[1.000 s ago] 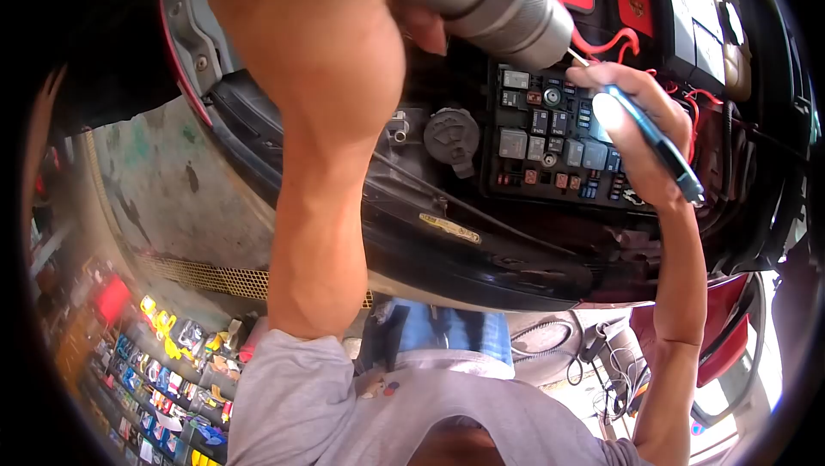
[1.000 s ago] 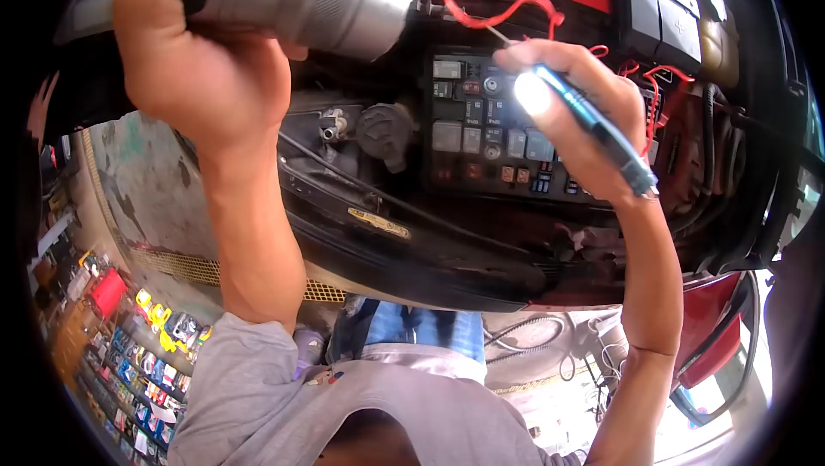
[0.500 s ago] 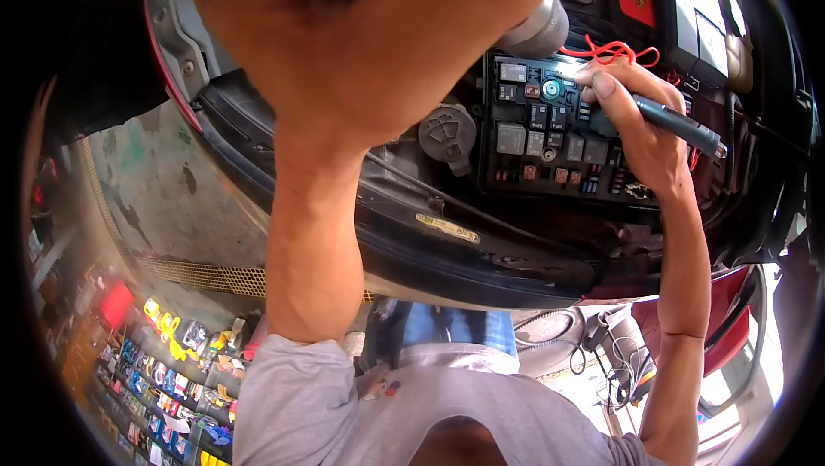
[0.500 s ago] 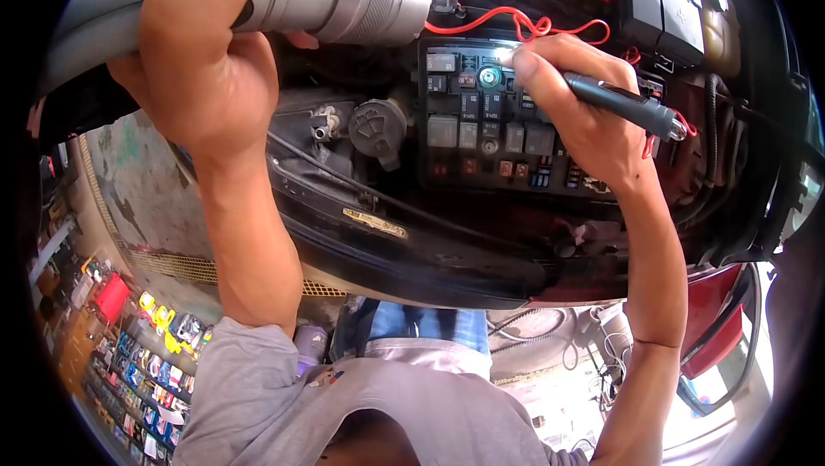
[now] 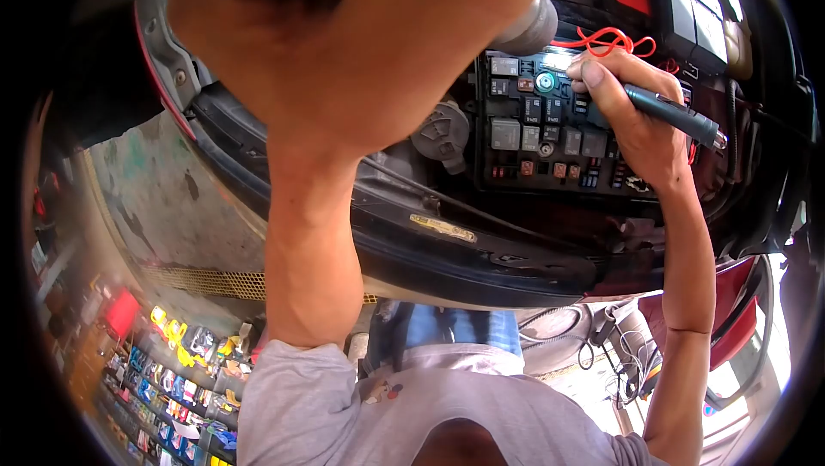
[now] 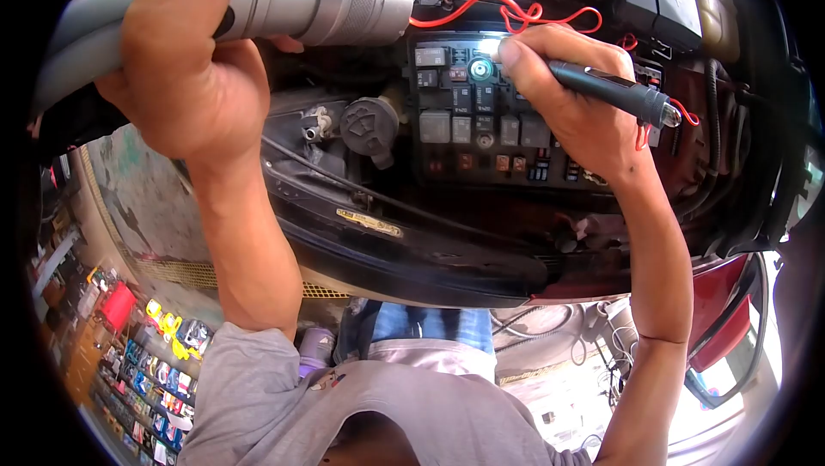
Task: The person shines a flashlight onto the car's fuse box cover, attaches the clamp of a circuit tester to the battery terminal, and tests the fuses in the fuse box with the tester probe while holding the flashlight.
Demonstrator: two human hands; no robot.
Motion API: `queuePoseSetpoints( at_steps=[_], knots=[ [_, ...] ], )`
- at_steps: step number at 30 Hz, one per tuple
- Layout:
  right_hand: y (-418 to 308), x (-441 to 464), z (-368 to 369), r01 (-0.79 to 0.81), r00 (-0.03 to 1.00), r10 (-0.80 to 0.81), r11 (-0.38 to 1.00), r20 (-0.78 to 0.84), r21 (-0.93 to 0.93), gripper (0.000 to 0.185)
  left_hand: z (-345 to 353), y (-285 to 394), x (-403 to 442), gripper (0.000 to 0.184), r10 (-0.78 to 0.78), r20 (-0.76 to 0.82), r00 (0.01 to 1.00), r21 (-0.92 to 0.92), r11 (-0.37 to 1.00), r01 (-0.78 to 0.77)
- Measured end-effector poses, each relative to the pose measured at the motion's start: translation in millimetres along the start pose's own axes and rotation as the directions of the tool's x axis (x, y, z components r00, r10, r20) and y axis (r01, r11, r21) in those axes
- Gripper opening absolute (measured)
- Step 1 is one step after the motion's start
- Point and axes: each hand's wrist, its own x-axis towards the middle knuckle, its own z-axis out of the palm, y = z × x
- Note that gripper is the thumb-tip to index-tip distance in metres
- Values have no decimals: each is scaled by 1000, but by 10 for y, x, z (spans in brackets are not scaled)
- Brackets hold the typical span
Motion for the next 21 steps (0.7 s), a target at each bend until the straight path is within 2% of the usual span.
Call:
queuePoseSetpoints(
  at_steps=[14, 17, 21],
  knots=[
    [-38, 6, -15, 30, 1000, -30, 999, 9, -43, 23, -30, 37, 1, 21, -20, -52, 998, -19, 1000, 19],
    [-30, 11, 5, 102, 995, -102, 993, 2, -61, 22, -27, 38, 13, 21, -27, -54, 998, -25, 999, 25],
    [-51, 14, 17, 100, 995, -102, 990, -13, -103, 21, -36, 73, 7, 21, -34, -54, 998, -29, 999, 33]
  ],
)
